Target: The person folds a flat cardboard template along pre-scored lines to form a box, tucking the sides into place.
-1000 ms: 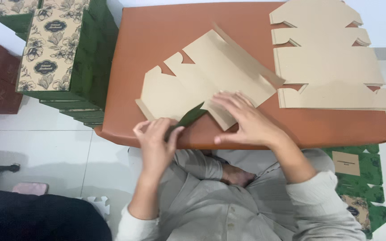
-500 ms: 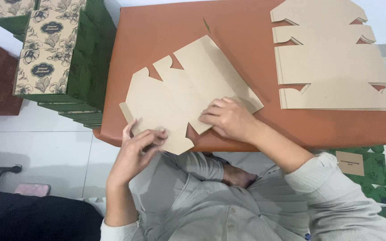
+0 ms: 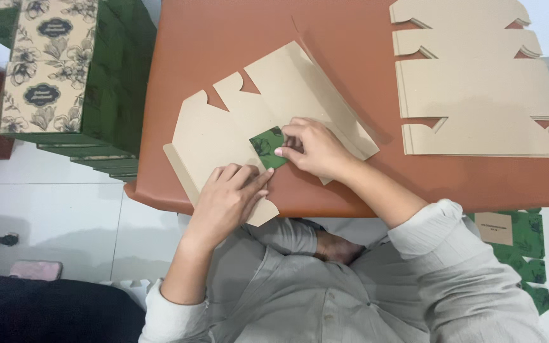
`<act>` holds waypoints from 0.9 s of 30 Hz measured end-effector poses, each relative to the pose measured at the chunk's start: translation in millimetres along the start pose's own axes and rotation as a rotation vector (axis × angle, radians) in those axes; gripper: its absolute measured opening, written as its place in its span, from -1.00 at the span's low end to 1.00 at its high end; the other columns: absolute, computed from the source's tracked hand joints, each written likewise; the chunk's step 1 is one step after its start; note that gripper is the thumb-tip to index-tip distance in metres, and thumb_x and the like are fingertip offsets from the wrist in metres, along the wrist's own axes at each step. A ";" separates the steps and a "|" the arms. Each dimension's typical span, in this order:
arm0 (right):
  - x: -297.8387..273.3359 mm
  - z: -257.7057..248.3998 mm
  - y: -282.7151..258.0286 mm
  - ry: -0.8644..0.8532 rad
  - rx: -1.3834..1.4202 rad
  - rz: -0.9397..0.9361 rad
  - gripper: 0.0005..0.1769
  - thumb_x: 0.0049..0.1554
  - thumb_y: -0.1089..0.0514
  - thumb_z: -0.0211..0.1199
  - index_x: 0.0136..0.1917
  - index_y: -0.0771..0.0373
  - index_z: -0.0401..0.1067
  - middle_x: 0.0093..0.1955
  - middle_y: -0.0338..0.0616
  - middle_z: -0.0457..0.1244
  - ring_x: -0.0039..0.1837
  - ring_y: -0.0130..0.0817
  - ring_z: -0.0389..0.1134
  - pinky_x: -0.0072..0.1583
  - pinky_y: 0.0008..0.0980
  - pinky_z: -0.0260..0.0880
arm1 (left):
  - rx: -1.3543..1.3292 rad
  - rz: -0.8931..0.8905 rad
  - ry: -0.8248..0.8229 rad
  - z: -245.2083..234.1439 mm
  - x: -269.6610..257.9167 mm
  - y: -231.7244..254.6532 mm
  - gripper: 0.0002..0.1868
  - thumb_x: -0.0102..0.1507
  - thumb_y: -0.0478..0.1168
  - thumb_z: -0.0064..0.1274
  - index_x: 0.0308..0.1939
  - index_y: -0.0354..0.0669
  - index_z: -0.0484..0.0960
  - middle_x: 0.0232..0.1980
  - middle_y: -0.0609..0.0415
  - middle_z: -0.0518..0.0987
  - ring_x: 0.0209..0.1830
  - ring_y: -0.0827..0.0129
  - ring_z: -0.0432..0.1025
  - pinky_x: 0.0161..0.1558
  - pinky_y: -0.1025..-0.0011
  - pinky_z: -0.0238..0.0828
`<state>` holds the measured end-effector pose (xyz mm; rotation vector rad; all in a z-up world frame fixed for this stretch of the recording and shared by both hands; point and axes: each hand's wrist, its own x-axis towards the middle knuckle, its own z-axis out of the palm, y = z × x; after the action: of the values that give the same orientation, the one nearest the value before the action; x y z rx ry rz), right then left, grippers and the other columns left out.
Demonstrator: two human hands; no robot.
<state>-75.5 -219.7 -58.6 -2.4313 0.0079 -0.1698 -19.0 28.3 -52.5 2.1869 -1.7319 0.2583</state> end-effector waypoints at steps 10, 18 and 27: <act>-13.9 -10.1 -34.4 -0.079 -0.103 0.093 0.02 0.08 -0.26 0.38 0.52 0.34 0.00 0.12 0.02 0.07 0.27 0.10 0.13 0.27 0.03 0.14 | -0.012 -0.079 -0.041 -0.6 5.1 6.7 -0.70 0.39 -0.03 -0.10 0.10 0.08 0.66 -0.10 0.18 0.49 -0.09 0.30 0.36 -0.08 0.32 0.26; -21.0 -14.5 -6.7 0.006 0.170 0.097 -0.45 0.10 0.51 0.13 0.31 0.19 0.16 0.10 -0.03 0.06 0.10 -0.02 0.34 0.19 -0.02 0.45 | -0.066 -0.186 -0.054 0.1 5.3 7.1 -0.73 0.40 0.00 -0.15 0.02 0.16 0.66 -0.14 0.19 0.44 -0.09 0.26 0.35 -0.09 0.27 0.28; -52.3 -83.7 -12.4 0.134 -0.039 -0.036 -0.55 0.22 0.38 0.03 0.38 0.23 0.22 0.25 0.11 0.16 0.37 0.23 0.24 0.31 0.21 0.27 | -0.269 -0.558 0.014 10.2 36.6 23.7 -0.32 0.16 -0.06 0.31 0.25 -0.22 0.37 0.05 -0.10 0.53 0.09 0.05 0.34 0.11 0.05 0.05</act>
<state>-138.3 -261.6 6.2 -2.4553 0.0273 -0.3517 -33.8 -13.4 -45.8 2.3368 -1.0123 -0.0936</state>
